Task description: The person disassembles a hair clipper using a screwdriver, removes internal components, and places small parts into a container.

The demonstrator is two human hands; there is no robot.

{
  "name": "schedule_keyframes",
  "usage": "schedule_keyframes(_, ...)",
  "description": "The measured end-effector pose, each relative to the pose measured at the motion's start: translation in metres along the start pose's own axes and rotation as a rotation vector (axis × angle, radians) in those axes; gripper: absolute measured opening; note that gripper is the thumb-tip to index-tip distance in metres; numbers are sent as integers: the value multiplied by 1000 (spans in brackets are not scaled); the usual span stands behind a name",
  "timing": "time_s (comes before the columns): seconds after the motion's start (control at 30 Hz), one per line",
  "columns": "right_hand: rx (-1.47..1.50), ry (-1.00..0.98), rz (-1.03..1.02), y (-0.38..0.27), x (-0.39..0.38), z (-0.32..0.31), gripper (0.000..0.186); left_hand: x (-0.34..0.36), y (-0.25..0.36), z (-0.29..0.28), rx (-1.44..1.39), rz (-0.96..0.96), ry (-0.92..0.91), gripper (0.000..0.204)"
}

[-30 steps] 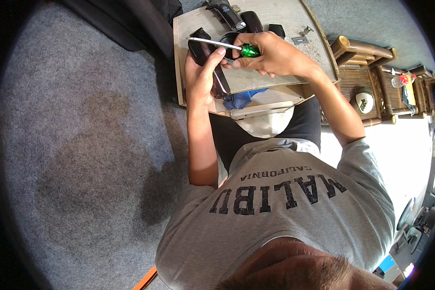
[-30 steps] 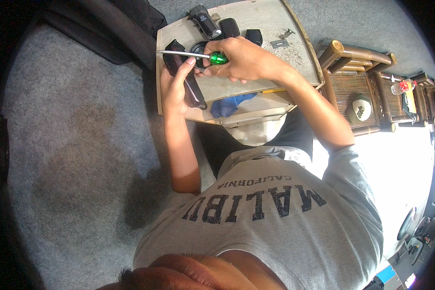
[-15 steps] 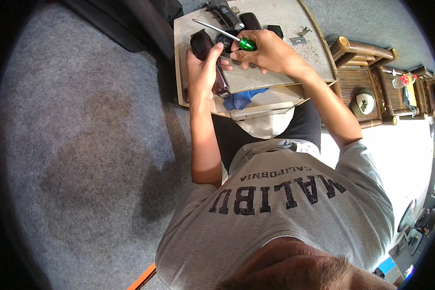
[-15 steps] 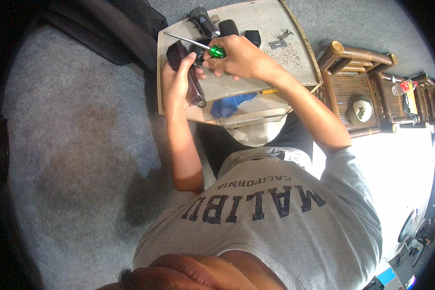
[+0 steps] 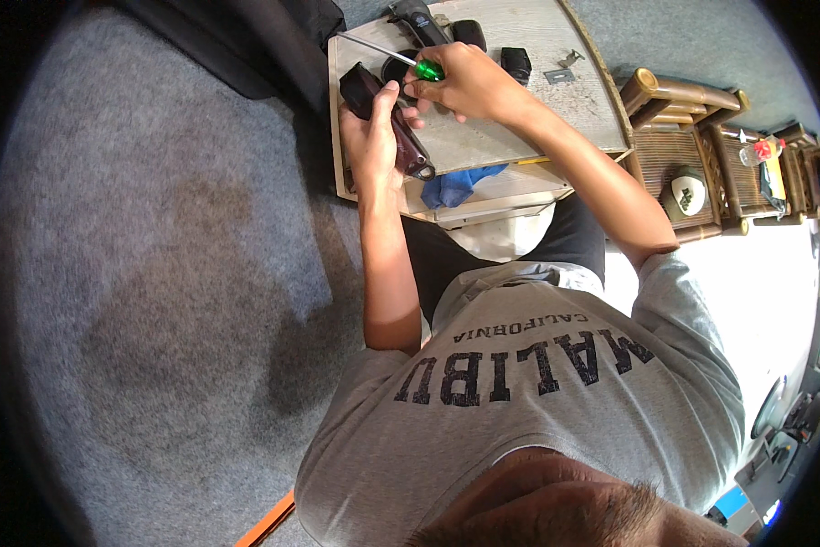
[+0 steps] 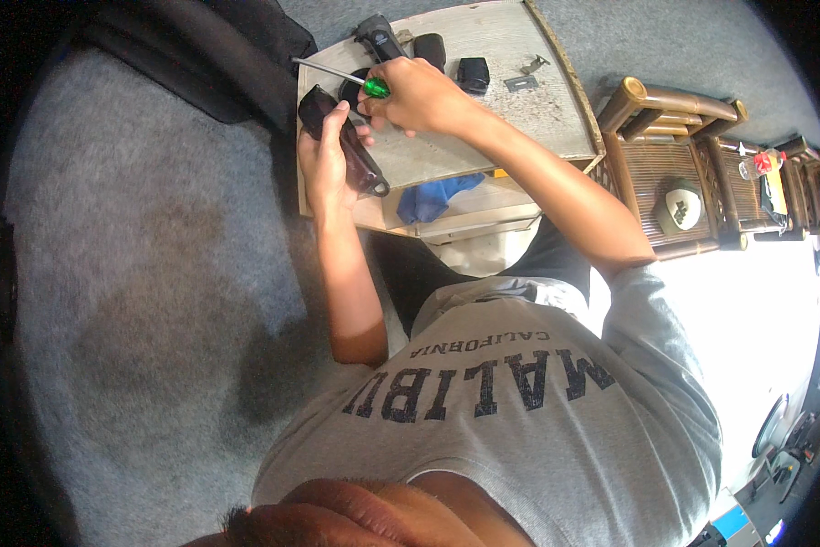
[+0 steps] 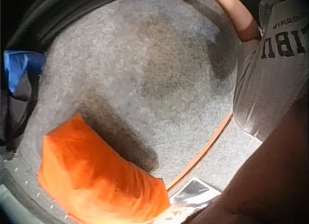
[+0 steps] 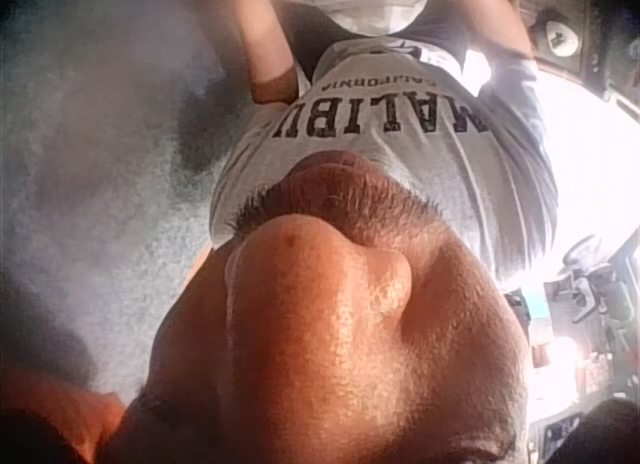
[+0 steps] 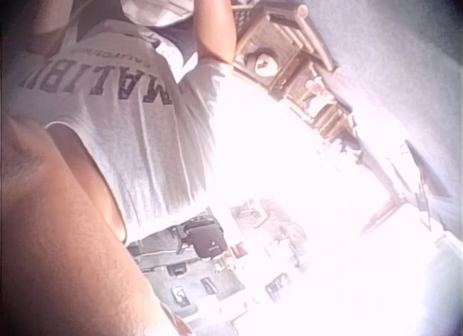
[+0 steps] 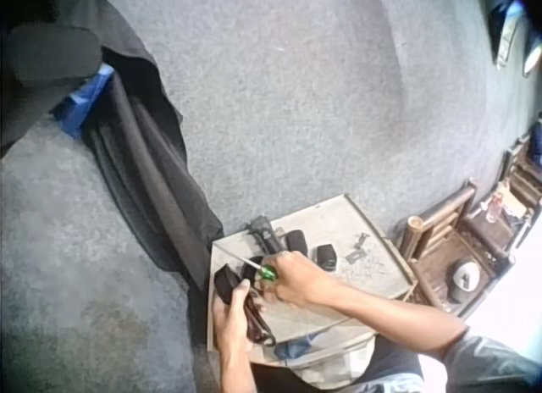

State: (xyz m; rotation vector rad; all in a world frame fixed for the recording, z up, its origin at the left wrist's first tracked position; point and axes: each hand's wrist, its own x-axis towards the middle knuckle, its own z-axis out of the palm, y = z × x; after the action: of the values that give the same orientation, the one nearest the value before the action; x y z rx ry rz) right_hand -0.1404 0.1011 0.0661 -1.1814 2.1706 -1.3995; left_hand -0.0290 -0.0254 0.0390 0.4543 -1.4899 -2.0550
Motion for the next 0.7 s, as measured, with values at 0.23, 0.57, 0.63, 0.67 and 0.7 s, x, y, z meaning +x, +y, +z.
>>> schedule_keyframes(0.23,215,62,137,-2,18,-1,23,1,-4,-2,-79,20,62,26)
schedule_keyframes(0.57,397,291,67,-12,-38,-25,25,-6,-1,-20,-247,-57,-209,42)
schedule_keyframes(0.63,462,391,72,-11,-53,-19,26,-8,-5,-20,-291,-76,-260,45)
schedule_keyframes(0.67,509,394,55,-8,-57,-17,27,-9,-4,-19,-223,-57,-301,44)
schedule_keyframes(0.7,512,398,58,-6,-61,-13,27,-10,-3,-17,-156,-42,-346,42)
